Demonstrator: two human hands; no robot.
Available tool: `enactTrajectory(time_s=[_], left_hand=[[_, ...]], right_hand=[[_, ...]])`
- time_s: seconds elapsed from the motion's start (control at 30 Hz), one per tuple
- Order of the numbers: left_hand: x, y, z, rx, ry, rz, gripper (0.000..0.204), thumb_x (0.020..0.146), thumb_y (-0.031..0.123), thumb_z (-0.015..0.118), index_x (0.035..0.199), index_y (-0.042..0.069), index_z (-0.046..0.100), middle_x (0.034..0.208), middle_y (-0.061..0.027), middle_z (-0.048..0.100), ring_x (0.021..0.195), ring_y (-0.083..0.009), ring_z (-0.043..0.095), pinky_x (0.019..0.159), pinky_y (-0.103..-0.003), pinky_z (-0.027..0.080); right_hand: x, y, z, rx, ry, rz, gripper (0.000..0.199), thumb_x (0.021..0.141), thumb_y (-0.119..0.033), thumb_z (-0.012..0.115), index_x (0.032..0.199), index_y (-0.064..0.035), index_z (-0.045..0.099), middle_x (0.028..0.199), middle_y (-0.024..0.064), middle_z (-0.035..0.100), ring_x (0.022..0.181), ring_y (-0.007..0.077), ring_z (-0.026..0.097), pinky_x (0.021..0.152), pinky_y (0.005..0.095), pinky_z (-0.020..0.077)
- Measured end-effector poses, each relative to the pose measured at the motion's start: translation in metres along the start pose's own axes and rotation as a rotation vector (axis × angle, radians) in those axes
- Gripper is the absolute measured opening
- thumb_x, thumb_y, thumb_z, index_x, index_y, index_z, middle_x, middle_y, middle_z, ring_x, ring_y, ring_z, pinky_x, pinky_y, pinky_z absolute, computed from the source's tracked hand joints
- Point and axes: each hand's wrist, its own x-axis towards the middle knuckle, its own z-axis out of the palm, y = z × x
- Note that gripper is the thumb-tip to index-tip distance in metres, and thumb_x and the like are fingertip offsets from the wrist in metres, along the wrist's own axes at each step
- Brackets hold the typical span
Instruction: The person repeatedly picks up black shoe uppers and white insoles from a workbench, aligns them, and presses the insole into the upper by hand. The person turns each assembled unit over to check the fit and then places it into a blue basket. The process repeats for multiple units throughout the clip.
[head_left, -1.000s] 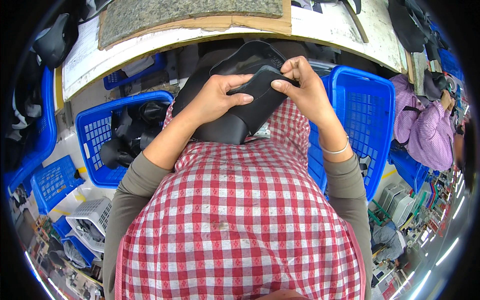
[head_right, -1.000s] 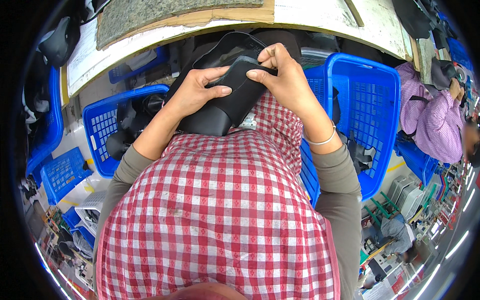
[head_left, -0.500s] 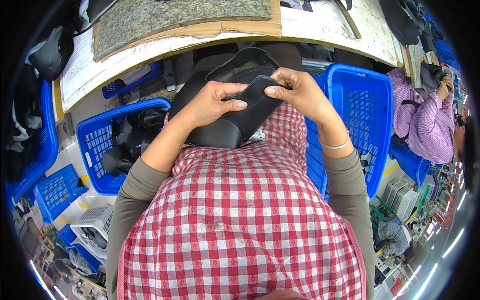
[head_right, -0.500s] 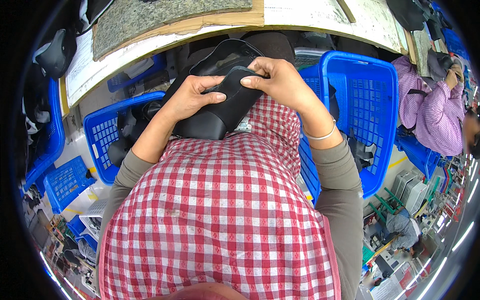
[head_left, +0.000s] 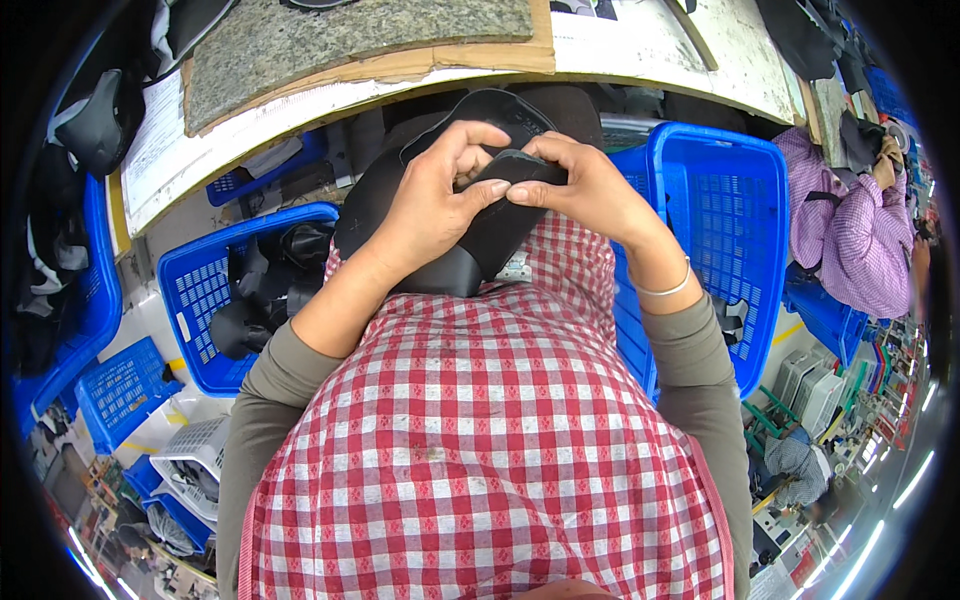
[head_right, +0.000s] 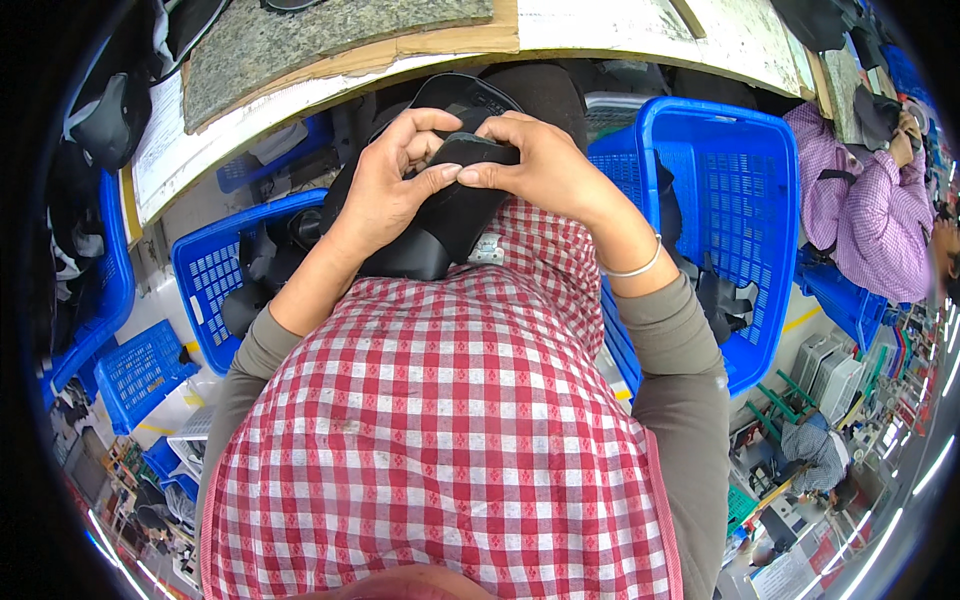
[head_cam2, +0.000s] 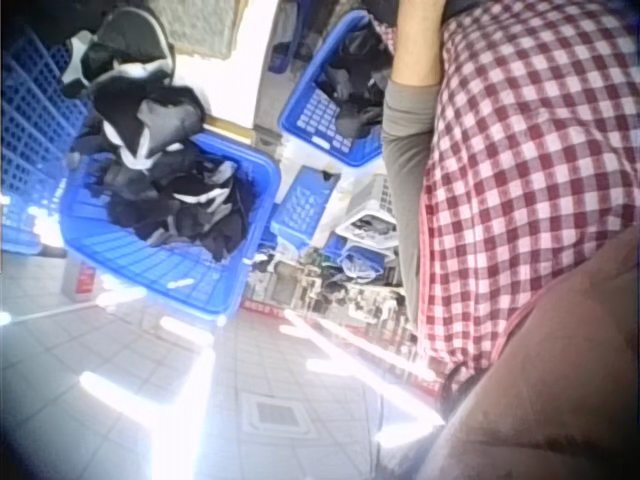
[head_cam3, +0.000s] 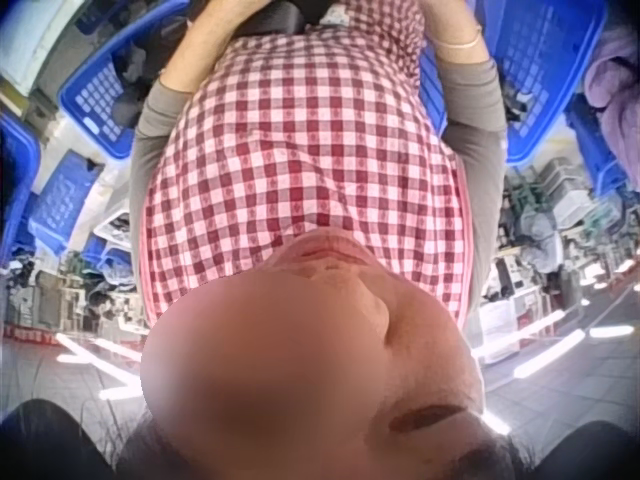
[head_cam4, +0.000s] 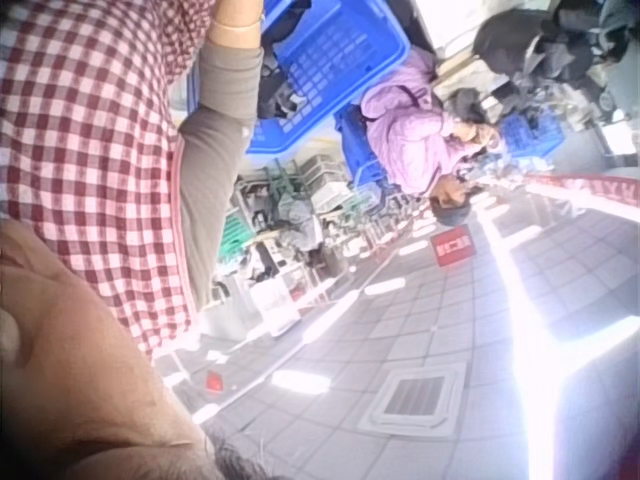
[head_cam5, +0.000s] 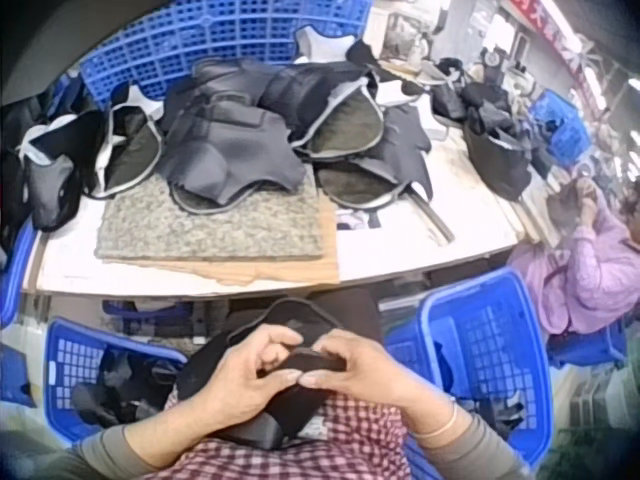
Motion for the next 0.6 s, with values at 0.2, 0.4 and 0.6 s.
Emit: enactTrajectory(time_s=[0.2, 0.4, 0.6], left_hand=[[-0.010, -0.016, -0.021, 0.196, -0.095, -0.066, 0.022, 0.092, 0.004, 0.078, 0.111, -0.002, 0.069, 0.102, -0.0040, 0.073, 0.095, -0.0096, 0.066, 0.086, -0.029, 0.052], [-0.031, -0.038, -0.039, 0.291, 0.095, -0.018, 0.021, 0.086, 0.009, 0.084, 0.104, -0.001, 0.078, 0.092, -0.0055, 0.074, 0.077, -0.0128, 0.063, 0.076, -0.029, 0.051], [-0.046, -0.041, -0.049, -0.409, 0.088, -0.134, 0.016, 0.091, 0.008, 0.082, 0.104, 0.000, 0.078, 0.088, 0.0005, 0.074, 0.079, -0.0045, 0.063, 0.073, -0.023, 0.051]], right_hand=[[-0.002, 0.025, 0.005, 0.191, -0.049, 0.193, 0.042, 0.086, -0.032, 0.088, 0.107, 0.0028, 0.076, 0.092, 0.0162, 0.075, 0.082, 0.0196, 0.070, 0.077, 0.0369, 0.0548], [-0.003, 0.022, 0.002, 0.239, -0.075, 0.296, 0.039, 0.090, -0.023, 0.086, 0.114, 0.0060, 0.074, 0.104, 0.0089, 0.078, 0.093, 0.0124, 0.067, 0.088, 0.0307, 0.0553], [-0.010, -0.028, -0.009, -0.182, 0.019, -0.022, 0.035, 0.087, -0.020, 0.087, 0.106, 0.0055, 0.071, 0.094, 0.0138, 0.073, 0.085, 0.0171, 0.067, 0.077, 0.0347, 0.0550]])
